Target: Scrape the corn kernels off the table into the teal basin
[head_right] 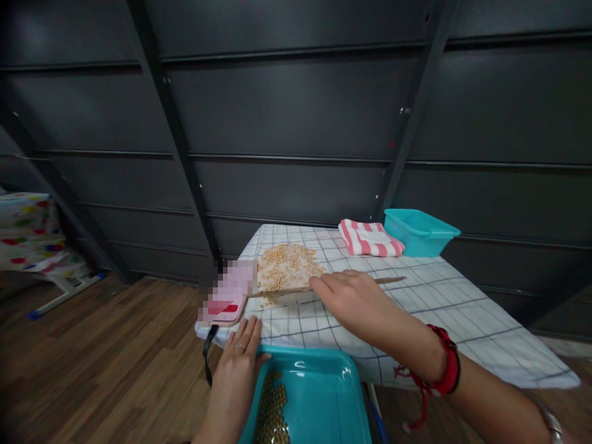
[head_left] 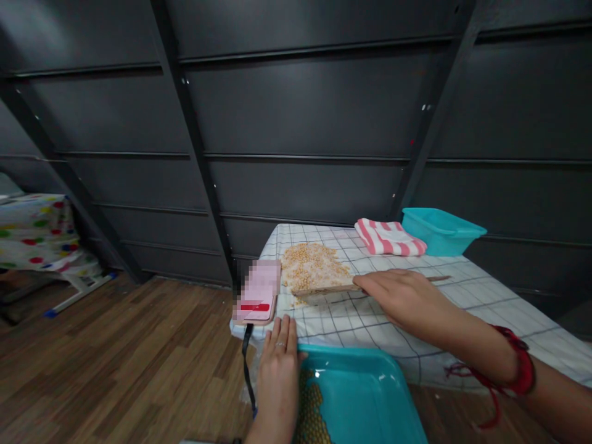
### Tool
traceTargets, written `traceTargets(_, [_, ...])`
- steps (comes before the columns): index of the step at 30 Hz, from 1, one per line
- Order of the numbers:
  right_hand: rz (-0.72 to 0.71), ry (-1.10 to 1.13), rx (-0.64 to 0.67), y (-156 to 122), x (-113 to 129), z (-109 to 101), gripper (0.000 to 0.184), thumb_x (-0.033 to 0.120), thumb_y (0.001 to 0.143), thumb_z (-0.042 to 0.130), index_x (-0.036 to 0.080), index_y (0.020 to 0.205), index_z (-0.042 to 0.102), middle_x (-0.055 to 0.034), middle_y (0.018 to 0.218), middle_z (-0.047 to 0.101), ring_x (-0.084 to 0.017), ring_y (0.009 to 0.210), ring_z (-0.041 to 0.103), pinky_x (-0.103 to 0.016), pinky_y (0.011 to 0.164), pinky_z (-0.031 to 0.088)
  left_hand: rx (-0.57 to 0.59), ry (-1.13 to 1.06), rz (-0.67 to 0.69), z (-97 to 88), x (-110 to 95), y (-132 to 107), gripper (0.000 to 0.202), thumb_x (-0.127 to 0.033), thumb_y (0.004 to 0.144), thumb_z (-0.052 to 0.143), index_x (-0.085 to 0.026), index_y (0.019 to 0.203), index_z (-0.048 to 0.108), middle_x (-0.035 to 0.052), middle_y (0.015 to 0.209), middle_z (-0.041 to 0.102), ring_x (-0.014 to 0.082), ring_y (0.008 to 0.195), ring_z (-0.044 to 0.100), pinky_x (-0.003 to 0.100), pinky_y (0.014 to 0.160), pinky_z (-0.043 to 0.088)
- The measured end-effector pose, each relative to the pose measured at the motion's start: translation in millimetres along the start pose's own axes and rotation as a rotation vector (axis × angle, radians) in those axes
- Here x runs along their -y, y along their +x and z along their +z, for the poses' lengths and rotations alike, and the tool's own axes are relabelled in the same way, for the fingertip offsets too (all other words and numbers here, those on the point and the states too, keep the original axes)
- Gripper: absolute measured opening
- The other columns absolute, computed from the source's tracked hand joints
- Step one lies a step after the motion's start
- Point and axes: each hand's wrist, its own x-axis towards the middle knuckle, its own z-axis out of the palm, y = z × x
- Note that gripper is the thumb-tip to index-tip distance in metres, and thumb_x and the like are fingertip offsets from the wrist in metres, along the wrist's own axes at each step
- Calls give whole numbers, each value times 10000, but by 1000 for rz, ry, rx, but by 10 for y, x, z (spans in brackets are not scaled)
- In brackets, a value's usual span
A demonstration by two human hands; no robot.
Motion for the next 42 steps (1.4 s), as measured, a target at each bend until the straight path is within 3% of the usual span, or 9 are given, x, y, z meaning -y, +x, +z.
traceTargets(6, [-21, 53, 44, 150, 63, 83, 266, -18, 763, 434, 145, 920, 573, -56, 798, 690, -175, 659, 628, -291, 562, 443, -38, 74, 21, -93, 2, 40, 410, -67, 787, 455, -142, 1175, 562, 105, 1200, 644, 226, 1101, 594, 383, 879, 521])
traceTargets(13, [-48, 91, 26, 37, 28, 4, 291, -40, 751, 418, 137, 923, 572, -71, 821, 695, -170, 657, 631, -283, 555, 458, -85, 57, 35, -126, -21, 60, 406, -35, 774, 450, -82, 1161, 564, 133, 1166, 658, 229, 1061, 618, 369, 843, 543])
traceTargets(24, [-18, 61, 4, 148, 16, 153, 279, -39, 746, 405, 142, 879, 571, -50, 748, 683, -186, 654, 638, -296, 553, 464, -49, 12, -26, -28, -28, 10, 472, -55, 775, 454, -163, 1229, 519, 111, 1230, 624, 242, 1139, 566, 432, 909, 508])
traceTargets(31, [-47, 65, 19, 30, 29, 48, 292, -33, 753, 407, 158, 898, 573, -57, 811, 697, -156, 643, 626, -272, 551, 456, -26, -53, -59, 45, -29, -17, 532, -56, 773, 462, -166, 1293, 457, 127, 1257, 603, 264, 1181, 529, 475, 936, 484])
traceTargets(37, [-44, 28, -4, 35, 41, -8, 309, -36, 748, 390, 156, 901, 577, -65, 816, 699, -162, 656, 631, -277, 551, 468, -34, -12, -42, 5, -30, -2, 472, -52, 774, 449, -123, 1237, 509, 134, 1234, 618, 251, 1152, 555, 438, 915, 502])
traceTargets(42, [-39, 30, 24, 104, 44, 89, 264, -23, 753, 430, 137, 900, 580, -66, 787, 691, -183, 661, 636, -298, 559, 473, -39, -7, -21, -20, -28, -10, 505, -70, 778, 450, -179, 1271, 477, 108, 1243, 618, 243, 1151, 557, 440, 919, 493])
